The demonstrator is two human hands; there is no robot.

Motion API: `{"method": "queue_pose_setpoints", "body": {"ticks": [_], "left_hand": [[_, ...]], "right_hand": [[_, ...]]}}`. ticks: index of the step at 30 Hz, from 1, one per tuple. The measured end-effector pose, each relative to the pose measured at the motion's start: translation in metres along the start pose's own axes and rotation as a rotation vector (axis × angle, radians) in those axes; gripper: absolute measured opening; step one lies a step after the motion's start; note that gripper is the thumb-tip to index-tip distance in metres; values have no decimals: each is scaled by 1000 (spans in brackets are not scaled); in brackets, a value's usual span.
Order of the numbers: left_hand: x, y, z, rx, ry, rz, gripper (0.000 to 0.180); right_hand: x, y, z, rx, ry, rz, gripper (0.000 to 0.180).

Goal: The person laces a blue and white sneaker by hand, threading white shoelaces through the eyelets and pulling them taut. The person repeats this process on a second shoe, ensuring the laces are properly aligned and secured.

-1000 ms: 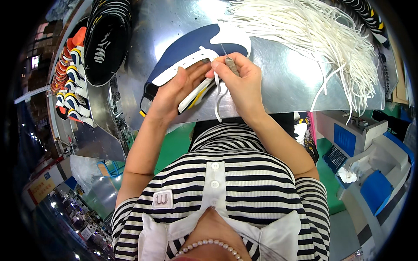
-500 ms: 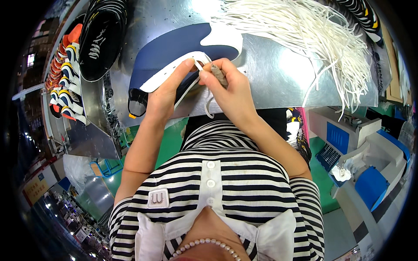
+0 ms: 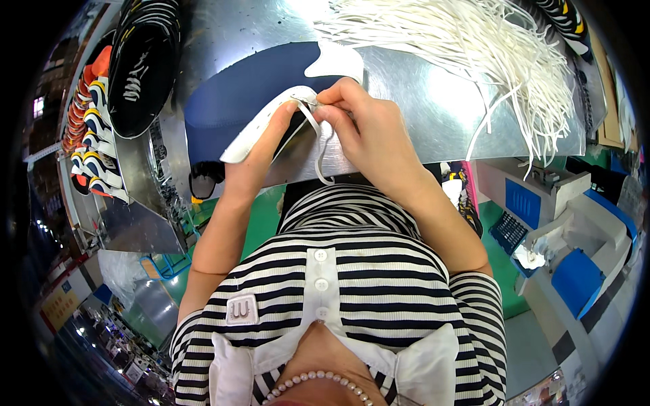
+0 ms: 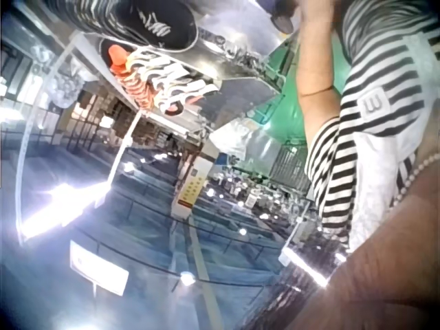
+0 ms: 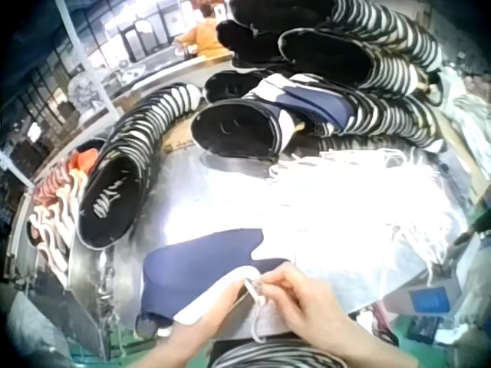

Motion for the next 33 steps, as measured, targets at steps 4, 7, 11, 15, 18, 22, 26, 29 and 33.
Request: {"method": "queue_pose_setpoints", "body": {"ticks": [4, 7, 11, 15, 18, 22, 26, 29, 33], "left_hand": [[9, 5, 7, 428, 167, -497, 11], [15, 13, 16, 566, 89, -802, 12], [13, -23, 21, 97, 103, -153, 19], [-14, -30, 8, -282, -96, 364, 27], [-11, -15, -2, -191, -122, 290, 29], [-22, -26, -13, -140, -146, -62, 34], [-29, -19, -5, 148, -276, -426, 33], [-32, -18, -4, 259, -159, -707, 25], [-25, -10, -4, 361, -4, -697, 20]], "right_hand": [[4, 0, -5, -57, -13, 225, 10], [18, 9, -11, -168, 11, 432, 13], [16, -1, -12, -209, -97, 519, 16], [-35, -33, 2, -83, 80, 478, 32], [-49, 19, -24, 14, 70, 32, 51], [-26, 23, -36, 244, 127, -282, 46], [-30, 34, -51, 223, 234, -397, 36], [-30, 38, -36, 223, 231, -338, 23], [-5, 40, -7, 332, 22, -300, 21]]}}
Point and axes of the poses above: each hand's wrist, its own z-axis away from the middle knuckle, its own x-axis out of the palm, y = z × x, the point moved 2 cm from there along -z, towards the middle knuckle, and after that the axes turned 14 degrees about -z, right-handed, at the moved point
